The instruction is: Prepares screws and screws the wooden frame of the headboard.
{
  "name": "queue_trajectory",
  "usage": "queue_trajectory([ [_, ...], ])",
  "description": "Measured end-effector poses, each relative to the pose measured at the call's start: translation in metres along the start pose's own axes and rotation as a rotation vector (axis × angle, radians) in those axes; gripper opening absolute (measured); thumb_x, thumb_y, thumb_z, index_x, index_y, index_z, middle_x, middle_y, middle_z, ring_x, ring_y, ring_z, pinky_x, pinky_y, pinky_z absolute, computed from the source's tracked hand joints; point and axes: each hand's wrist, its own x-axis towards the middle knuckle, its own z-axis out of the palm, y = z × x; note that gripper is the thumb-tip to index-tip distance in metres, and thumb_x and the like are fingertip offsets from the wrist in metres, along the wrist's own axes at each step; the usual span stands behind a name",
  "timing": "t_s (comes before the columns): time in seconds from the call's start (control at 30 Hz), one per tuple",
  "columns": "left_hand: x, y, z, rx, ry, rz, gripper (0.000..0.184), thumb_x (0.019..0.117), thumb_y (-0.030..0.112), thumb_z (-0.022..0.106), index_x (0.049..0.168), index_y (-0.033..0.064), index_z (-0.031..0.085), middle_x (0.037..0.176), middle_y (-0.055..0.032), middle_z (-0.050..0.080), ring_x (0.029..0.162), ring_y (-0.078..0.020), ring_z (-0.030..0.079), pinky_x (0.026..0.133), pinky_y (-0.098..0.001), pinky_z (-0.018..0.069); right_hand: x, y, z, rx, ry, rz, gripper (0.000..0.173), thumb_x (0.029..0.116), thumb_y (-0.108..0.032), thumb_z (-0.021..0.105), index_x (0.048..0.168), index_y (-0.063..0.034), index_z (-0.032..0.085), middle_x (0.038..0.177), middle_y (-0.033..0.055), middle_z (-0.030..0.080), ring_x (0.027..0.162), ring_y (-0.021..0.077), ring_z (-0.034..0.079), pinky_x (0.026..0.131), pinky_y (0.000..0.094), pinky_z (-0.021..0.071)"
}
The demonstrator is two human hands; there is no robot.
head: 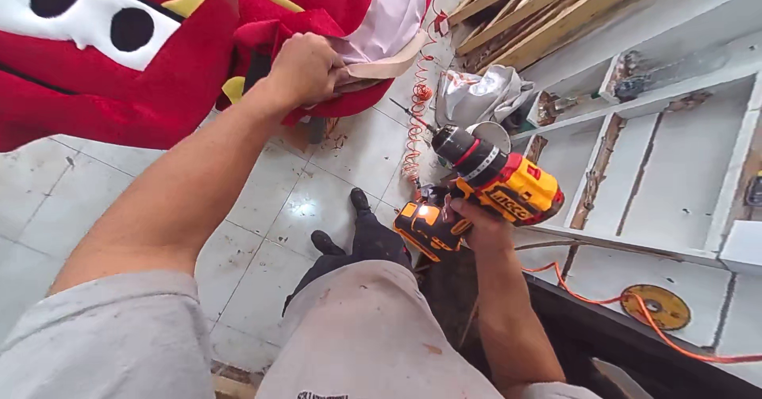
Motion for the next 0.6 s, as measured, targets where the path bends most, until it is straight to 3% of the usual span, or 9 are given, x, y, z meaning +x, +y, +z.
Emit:
queue_trajectory([
  [0.3,0.002,-0.012,0.005,-0.020,0.021,0.058,0.032,0.1030,0.028,0.053,0.103,0.0025,0.073,0.104,-0.0249,0.071,0.104,-0.0472,0.067,0.088,-0.0677,0.0483,0.044,-0.025,0.008,-0.242,0.001,0.107,0.012,0.0854,-0.006,0.071,0.098,-0.0062,0.070,0.075,0.0012,0.072,0.063,0.0120,0.068,0.063,0.0283,0.0607],
  [0.5,0.004,-0.018,0.005,-0.252,0.136,-0.029,0.027,0.0980,0.028,0.064,0.109,0.0050,0.073,0.101,-0.0170,0.074,0.099,-0.0354,0.071,0.090,-0.0615,0.0510,0.064,-0.030,0.000,-0.352,-0.047,0.098,0.014,0.0851,-0.006,0.072,0.098,-0.0089,0.070,0.078,-0.0020,0.073,0.066,0.0097,0.069,0.066,0.0272,0.0616],
  [0.6,0.001,-0.016,0.002,-0.206,0.159,-0.055,0.028,0.0991,0.030,0.062,0.110,0.0069,0.073,0.104,-0.0172,0.073,0.102,-0.0363,0.070,0.091,-0.0611,0.0508,0.065,-0.021,-0.001,-0.297,-0.030,0.117,0.013,0.0842,-0.006,0.073,0.096,-0.0075,0.070,0.077,0.0000,0.073,0.066,0.0112,0.069,0.067,0.0284,0.0616],
])
